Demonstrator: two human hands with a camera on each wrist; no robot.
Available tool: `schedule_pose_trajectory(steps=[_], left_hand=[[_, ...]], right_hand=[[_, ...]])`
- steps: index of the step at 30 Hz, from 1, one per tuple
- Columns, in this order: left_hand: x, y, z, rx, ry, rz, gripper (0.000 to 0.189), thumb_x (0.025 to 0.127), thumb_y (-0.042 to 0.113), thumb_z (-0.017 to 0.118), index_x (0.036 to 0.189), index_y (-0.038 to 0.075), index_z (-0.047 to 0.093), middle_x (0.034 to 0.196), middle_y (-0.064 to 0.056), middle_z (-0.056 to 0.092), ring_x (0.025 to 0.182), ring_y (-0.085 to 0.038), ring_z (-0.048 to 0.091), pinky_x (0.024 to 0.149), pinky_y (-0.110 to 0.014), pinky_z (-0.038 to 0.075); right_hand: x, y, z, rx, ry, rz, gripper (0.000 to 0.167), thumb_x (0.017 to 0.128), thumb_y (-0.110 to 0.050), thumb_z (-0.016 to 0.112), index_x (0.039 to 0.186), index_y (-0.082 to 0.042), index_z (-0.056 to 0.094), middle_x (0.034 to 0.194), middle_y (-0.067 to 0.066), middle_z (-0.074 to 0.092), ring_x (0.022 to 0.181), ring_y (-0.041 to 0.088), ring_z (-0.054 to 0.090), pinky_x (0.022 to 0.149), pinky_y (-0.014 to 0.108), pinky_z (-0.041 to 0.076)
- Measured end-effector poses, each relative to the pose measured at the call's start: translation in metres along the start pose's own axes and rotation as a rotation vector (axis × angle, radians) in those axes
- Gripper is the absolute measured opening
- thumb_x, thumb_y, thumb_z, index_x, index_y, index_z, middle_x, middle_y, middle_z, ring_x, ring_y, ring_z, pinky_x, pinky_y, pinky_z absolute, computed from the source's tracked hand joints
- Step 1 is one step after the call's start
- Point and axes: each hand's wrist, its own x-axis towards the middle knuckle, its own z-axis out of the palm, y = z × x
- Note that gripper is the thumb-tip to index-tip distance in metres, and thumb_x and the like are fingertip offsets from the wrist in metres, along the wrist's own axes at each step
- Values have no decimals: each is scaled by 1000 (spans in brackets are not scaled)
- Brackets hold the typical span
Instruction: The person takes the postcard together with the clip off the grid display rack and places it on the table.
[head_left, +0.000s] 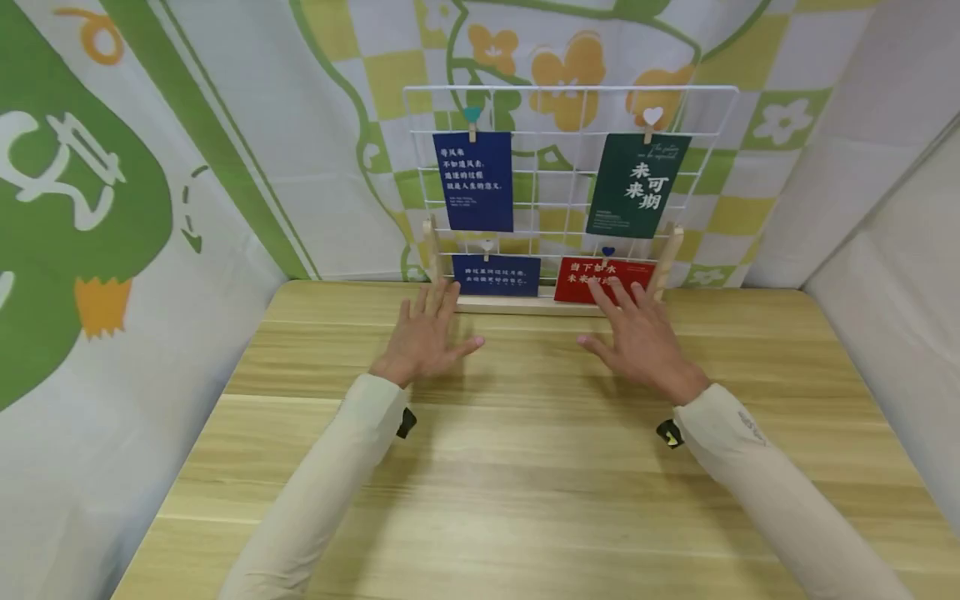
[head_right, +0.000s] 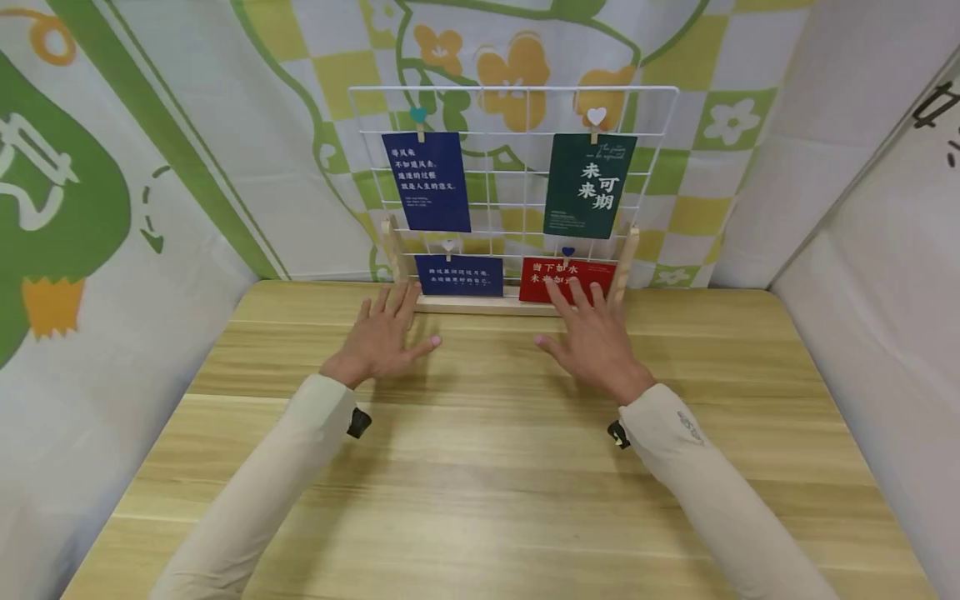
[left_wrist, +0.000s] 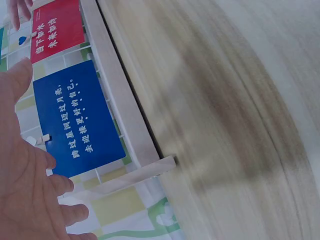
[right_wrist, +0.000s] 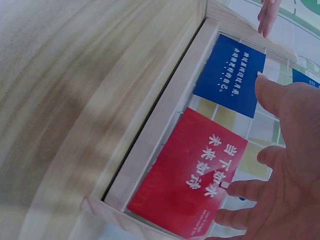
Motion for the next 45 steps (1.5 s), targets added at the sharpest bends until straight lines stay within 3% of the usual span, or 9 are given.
schedule_pose_trajectory(steps=[9, 21, 28, 35, 41, 45], left_hand=[[3, -4, -12, -36, 4, -3, 99, 92, 74, 35, 158, 11, -3, 165, -15, -4, 152, -41, 1, 120, -62, 6], [9, -1, -28, -66, 91, 27, 101, 92, 73, 40, 158, 6, 1, 165, -17, 6, 153, -36, 8, 122, -58, 11], [10, 1, -36, -79, 110, 29, 101, 91, 71, 44, 157, 4, 7, 164, -17, 14, 152, -34, 13, 123, -54, 14], [11, 0, -42, -126, 170, 49, 99, 90, 68, 51, 154, -1, 20, 159, -23, 27, 147, -38, 26, 122, -51, 22], [13, 1, -49, -166, 211, 58, 96, 89, 65, 57, 149, -5, 28, 147, -27, 42, 136, -40, 42, 117, -48, 32], [13, 1, -54, -174, 215, 51, 93, 90, 60, 59, 147, -6, 31, 143, -27, 46, 132, -40, 45, 115, -49, 36]], right_hand=[[8, -7, -14, 21, 34, -54, 89, 92, -55, 60, 159, -18, 15, 160, 23, 26, 142, 49, 31, 112, 66, 29], [17, -25, -34, 87, 104, -82, 87, 91, -49, 65, 158, -17, 20, 152, 20, 41, 136, 41, 42, 111, 57, 39], [24, -33, -44, 125, 123, -90, 80, 91, -43, 68, 153, -11, 31, 147, 22, 46, 132, 40, 46, 109, 56, 41], [33, -41, -55, 135, 150, -109, 69, 90, -39, 71, 143, -3, 45, 140, 21, 53, 127, 38, 51, 106, 52, 45], [39, -49, -63, 154, 177, -136, 65, 88, -33, 74, 139, -1, 50, 138, 21, 55, 126, 38, 53, 106, 51, 46], [43, -52, -68, 168, 190, -153, 60, 88, -30, 74, 137, -2, 53, 137, 20, 57, 124, 36, 55, 102, 50, 49]])
